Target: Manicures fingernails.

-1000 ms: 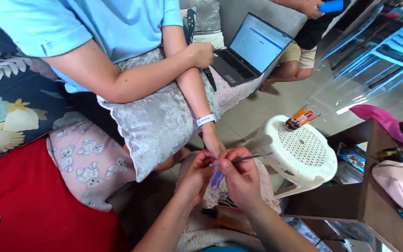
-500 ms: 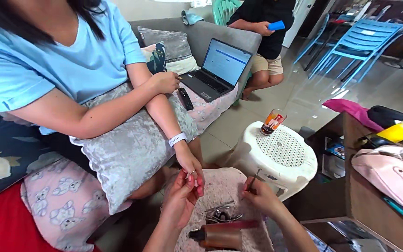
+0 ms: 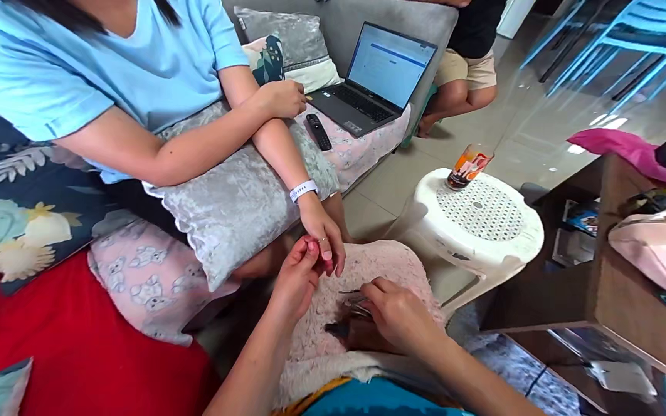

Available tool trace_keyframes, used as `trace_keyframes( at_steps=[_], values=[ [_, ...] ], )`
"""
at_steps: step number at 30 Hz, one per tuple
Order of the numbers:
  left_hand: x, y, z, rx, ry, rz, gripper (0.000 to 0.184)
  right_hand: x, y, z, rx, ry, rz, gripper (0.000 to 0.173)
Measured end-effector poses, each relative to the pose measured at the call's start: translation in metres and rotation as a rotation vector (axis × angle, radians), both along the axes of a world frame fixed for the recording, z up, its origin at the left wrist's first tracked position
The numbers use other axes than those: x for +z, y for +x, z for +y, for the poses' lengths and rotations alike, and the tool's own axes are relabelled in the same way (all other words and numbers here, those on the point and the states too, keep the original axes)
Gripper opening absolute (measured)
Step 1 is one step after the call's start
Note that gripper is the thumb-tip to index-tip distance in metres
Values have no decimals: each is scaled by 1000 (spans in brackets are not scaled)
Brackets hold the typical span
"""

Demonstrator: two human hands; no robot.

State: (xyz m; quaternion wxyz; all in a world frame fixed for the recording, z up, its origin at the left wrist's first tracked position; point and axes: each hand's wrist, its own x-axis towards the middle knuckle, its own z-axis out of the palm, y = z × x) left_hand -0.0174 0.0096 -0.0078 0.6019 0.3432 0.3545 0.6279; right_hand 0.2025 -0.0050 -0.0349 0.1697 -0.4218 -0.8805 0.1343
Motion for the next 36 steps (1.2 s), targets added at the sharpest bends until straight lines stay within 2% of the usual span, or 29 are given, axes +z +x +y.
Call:
trace_keyframes(
  at_steps=[3,7,11,13,15,20,23,29,31,33,36],
  values=[
    [4,-6,1,-7,-17,-8,12,6,-17,-20,212,-192,-121,32],
    [8,-8,1,-25,-57,-63,10,9,-34,-22,254,-380,-400,47],
    [8,-10,2,-43,-75,-123,9,14,-32,-14,316,-452,-381,47],
    [10,-11,3,-42,-83,-142,9,15,-23,-5,369,-450,-215,46],
    [9,-13,5,-47,-88,-152,9,17,-12,5,391,-489,77,45],
    [4,-4,11,-38,-108,-182,11,41,-10,22,247,-955,864,52],
    [2,9,13,-11,-99,-208,12,49,-21,25,107,-1095,1068,55],
    [7,18,10,10,-76,-145,17,48,-29,19,53,-993,1093,79],
    [8,18,8,28,-81,-142,17,45,-28,19,72,-941,1072,81],
    [9,19,8,44,-98,-144,16,43,-28,20,82,-802,1002,81],
    [10,20,7,53,-99,-146,17,35,-33,18,-56,-469,814,78]
  ],
)
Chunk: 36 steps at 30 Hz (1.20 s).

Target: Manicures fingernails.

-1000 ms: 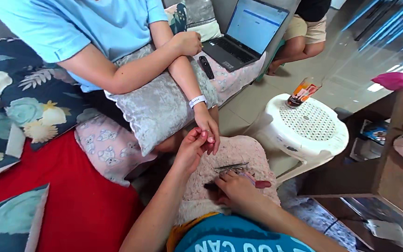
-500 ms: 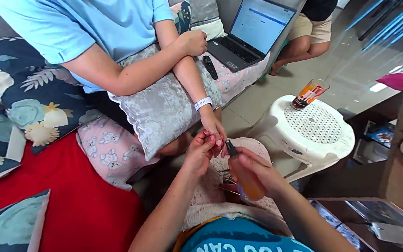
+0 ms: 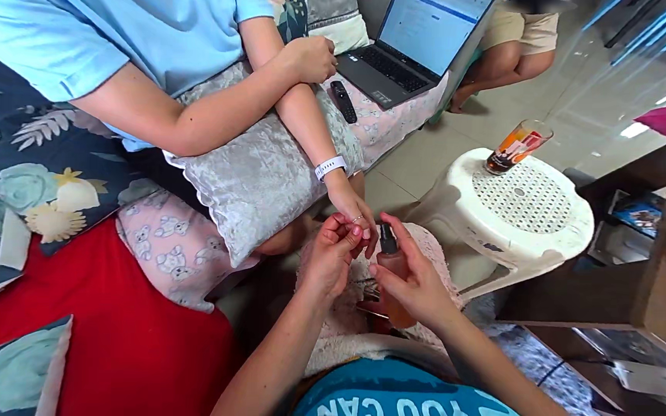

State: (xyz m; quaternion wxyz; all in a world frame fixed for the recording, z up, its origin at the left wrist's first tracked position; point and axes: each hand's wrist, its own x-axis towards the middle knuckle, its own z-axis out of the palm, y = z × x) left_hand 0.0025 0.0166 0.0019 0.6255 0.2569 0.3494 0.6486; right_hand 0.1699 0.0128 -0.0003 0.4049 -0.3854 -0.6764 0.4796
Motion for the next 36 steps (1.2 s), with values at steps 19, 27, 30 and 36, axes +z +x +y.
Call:
trace_keyframes(
  at_steps=[19,27,30,36],
  values=[
    [-3,5,1,50,2,12,19,-1,-13,-4,-238,617,-547,52],
    [-2,4,1,32,2,-15,18,13,-13,1,-135,478,-224,58],
    [-1,3,1,37,-1,-6,18,43,-21,9,133,17,251,65],
    [2,1,-1,63,-19,21,17,66,-53,60,-1,-245,688,67]
  ],
)
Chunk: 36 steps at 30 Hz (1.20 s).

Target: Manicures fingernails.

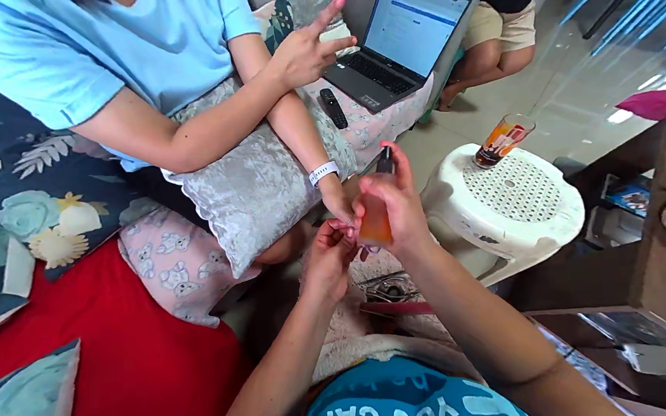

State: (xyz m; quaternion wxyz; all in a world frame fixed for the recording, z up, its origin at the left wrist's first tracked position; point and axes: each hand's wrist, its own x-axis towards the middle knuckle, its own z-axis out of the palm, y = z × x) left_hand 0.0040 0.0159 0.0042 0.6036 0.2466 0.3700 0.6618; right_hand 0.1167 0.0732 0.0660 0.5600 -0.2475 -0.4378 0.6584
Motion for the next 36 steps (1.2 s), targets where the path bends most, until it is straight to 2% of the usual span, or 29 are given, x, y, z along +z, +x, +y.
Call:
trace_keyframes(
  at_steps=[3,6,8,11,12,15,16,17,20,21,23,25,26,28,30,31,34,36],
  values=[
    [-2,-2,-1,7,1,0,13,-11,-3,-2,-142,65,45,70],
    [-5,-8,-2,-28,29,16,13,-33,9,-18,-57,82,29,69],
    [-8,-13,-2,-60,88,-8,19,-40,24,-22,-6,64,58,66],
    [-25,-19,-1,-24,210,15,17,-50,48,-21,-4,20,66,67],
    [-32,-17,-1,-5,244,25,31,-54,54,-20,-11,11,55,68],
    [-41,-4,-1,43,225,-22,87,-63,63,-27,-15,-1,-55,74],
    [-42,2,0,49,202,-50,100,-65,64,-30,-11,11,-124,76],
    [-43,8,1,59,186,-87,102,-65,65,-33,-11,34,-193,78],
    [-38,23,2,47,109,-281,55,-68,66,-40,-37,203,-448,74],
    [-33,26,1,20,96,-375,55,-69,65,-41,-75,289,-563,71],
    [-20,33,-2,-17,42,-585,73,-71,63,-43,-141,450,-747,64],
    [-17,36,-3,-87,64,-678,85,-74,64,-47,-168,561,-863,61],
    [-19,34,-3,-118,98,-650,84,-75,65,-48,-186,590,-919,60],
    [-20,23,-2,-149,100,-427,73,-75,66,-51,-233,626,-1020,60],
    [-13,12,1,-119,4,-146,45,-73,68,-52,-282,672,-1120,60],
    [-8,7,3,-90,-56,-77,38,-72,68,-53,-301,693,-1167,60],
    [-2,2,9,-30,-199,-14,29,-72,65,-54,-286,697,-1272,59],
    [-1,2,12,-30,-218,50,24,-74,61,-56,-250,690,-1307,60]
  ],
)
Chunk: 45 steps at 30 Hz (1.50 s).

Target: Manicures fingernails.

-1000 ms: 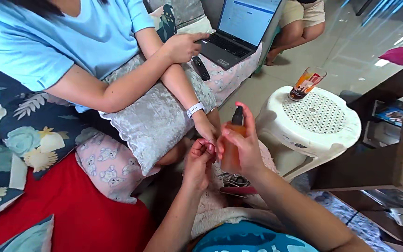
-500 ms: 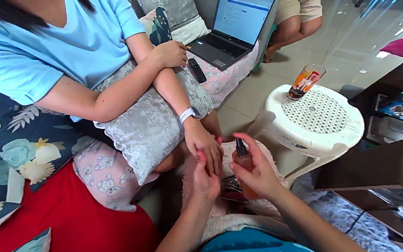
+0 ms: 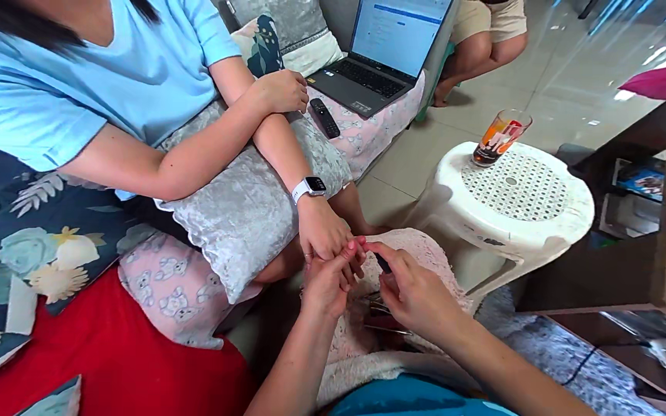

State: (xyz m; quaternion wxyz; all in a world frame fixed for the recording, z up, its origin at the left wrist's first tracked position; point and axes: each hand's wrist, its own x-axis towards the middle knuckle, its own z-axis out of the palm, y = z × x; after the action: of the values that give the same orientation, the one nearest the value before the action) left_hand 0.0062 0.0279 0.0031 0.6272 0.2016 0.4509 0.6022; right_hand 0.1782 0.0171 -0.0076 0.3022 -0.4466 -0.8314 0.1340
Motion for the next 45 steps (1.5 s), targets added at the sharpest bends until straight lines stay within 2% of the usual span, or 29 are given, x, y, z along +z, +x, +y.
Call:
trace_keyframes(
  at_steps=[9,14,21,29,37,45],
  values=[
    [-4,-6,0,-104,8,-106,19,-3,-7,-3,11,1,-10,61],
    [-4,-7,-2,-104,16,-169,19,-1,-7,-4,-19,47,29,52],
    [-1,-11,-4,-139,27,-219,23,-3,2,-17,49,41,5,58],
    [3,-7,-5,-84,19,-286,24,-10,8,-28,55,52,-1,51],
    [2,-5,-5,-54,14,-299,24,-16,7,-33,108,80,6,57],
    [5,-2,-5,-37,-1,-311,25,-17,3,-35,86,63,-12,53]
  ],
)
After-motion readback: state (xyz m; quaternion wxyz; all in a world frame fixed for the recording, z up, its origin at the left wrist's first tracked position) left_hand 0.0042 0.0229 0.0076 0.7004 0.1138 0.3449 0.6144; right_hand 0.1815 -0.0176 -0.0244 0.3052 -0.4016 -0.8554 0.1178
